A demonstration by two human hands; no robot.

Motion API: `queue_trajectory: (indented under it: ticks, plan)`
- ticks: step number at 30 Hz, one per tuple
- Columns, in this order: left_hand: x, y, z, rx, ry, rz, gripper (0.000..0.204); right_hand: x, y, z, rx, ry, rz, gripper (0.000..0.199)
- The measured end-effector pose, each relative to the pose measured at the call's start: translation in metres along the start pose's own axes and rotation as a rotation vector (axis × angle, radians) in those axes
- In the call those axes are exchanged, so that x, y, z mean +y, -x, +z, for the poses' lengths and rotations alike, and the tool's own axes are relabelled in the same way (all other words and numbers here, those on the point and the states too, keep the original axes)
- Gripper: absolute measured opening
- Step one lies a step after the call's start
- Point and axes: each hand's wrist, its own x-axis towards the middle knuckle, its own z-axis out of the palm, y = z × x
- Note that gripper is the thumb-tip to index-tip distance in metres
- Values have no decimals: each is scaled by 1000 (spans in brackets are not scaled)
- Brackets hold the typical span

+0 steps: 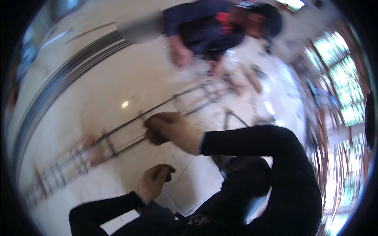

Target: The person assembles a metal ladder-like frame on the floor by hand, using pliers to bend and secure wire ties at multiple joints. A second person works alongside on the same frame.

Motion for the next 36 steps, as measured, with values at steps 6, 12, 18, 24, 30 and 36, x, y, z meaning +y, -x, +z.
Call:
queue_trajectory:
  ticks: [6,12,18,24,30,36]
  plan:
    - [23,-52,-9,132,156,383,45,-20,51,19,307,190,-50,33]
    - [14,-55,10,-36,154,244,41,25,62,29,587,344,-254,31]
    - [7,-84,-7,23,226,134,38,22,26,-7,538,432,-314,35]
    - [45,-72,20,175,291,77,45,41,35,-37,545,-1,-269,41]
    - [59,-65,37,296,357,71,46,25,43,-38,434,-157,-177,46]
    - [68,-61,54,365,234,50,47,28,51,-51,366,-166,-210,38]
